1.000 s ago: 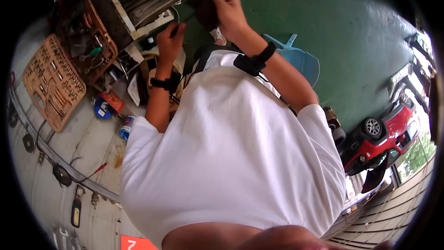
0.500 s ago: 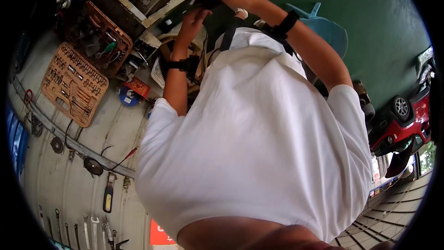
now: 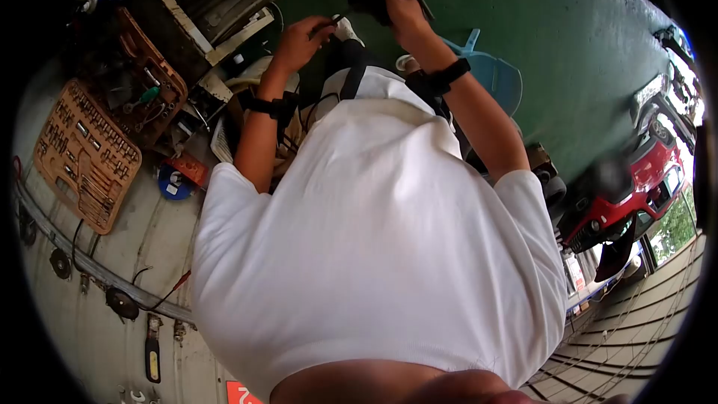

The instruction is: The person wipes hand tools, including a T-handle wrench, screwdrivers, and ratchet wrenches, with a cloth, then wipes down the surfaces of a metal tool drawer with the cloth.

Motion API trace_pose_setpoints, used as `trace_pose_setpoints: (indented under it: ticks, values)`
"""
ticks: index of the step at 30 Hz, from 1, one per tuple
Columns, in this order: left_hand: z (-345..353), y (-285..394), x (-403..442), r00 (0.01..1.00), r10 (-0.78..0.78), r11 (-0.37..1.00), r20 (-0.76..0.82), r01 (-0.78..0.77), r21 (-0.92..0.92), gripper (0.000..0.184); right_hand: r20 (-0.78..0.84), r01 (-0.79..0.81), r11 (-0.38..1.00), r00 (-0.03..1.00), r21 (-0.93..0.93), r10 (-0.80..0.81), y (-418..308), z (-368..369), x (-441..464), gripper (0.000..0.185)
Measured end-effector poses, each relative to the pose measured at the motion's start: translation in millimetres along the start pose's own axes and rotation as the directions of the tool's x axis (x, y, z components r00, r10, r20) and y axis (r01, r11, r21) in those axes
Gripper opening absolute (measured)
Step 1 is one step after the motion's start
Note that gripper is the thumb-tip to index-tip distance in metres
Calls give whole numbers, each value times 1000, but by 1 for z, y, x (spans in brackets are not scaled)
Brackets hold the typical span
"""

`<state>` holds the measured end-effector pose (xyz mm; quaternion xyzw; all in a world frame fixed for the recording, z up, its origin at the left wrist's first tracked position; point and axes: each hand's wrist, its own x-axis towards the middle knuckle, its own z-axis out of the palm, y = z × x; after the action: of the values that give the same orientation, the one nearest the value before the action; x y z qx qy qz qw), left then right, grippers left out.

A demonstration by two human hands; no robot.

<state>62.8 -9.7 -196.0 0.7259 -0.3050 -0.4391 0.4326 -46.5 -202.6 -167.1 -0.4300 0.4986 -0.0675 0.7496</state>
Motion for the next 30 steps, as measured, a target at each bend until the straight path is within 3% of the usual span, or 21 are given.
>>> trace_pose_setpoints:
  ticks: [4, 6, 8, 11, 12, 14, 16, 17, 18, 19, 20, 23, 25, 27, 30]
  values:
    - [5, -14, -20, 991, -128, 991, 40, 126, 38, 28, 28, 90, 989, 996, -113, -88, 22, 4, 0, 49]
    - [8, -16, -25, 995, -97, 994, -2, 96, -45, 26, 85, 173, 970, 983, -169, -160, 19, 11, 7, 47]
    - [9, -18, -31, 996, -83, 995, -41, 81, -49, 25, 140, 337, 846, 941, -412, -307, 5, 15, -11, 43]
    - [13, -26, -41, 983, 57, 995, -177, -70, -64, 27, 255, 428, 776, 903, -464, -345, -13, 23, -26, 36]
    - [9, -25, -42, 994, 19, 993, -107, -32, -118, 25, 277, 427, 828, 898, -363, -341, -20, 28, -34, 34]
    - [-2, -28, -42, 1000, -7, 963, 25, 14, -270, 24, 326, 479, 778, 872, -406, -366, -29, 32, -41, 29]
    - [-8, -21, -44, 994, 48, 858, 102, 11, -513, 24, 386, 319, 939, 889, -131, -248, -44, 41, -56, 28]
    - [-16, -14, -47, 997, 44, 855, 65, -4, -519, 24, 406, 178, 984, 898, 12, -168, -48, 44, -64, 28]
    - [-23, -6, -51, 993, 49, 805, 107, 24, -593, 27, 429, 179, 984, 889, -2, -161, -50, 43, -70, 28]
    - [-31, 0, -50, 986, 68, 751, 150, 48, -658, 30, 457, 101, 990, 879, 99, -135, -54, 39, -70, 28]
    - [-38, 4, -50, 989, 81, 753, 125, 21, -657, 30, 487, 24, 980, 865, 200, -120, -59, 40, -68, 31]
    - [-33, 24, -60, 1000, 15, 795, -7, -17, -607, 36, 536, 21, 971, 831, 237, -149, -79, 46, -72, 35]
    - [-36, 37, -69, 996, -49, 788, -79, -10, -616, 37, 548, 91, 977, 816, 193, -184, -76, 51, -66, 26]
    - [-35, 38, -75, 989, -8, 809, -147, -80, -582, 36, 476, 282, 951, 824, 123, -306, -71, 61, -65, 21]
    - [-34, 48, -90, 961, 12, 899, -275, -131, -419, 32, 487, 273, 952, 818, 139, -306, -68, 75, -65, 24]
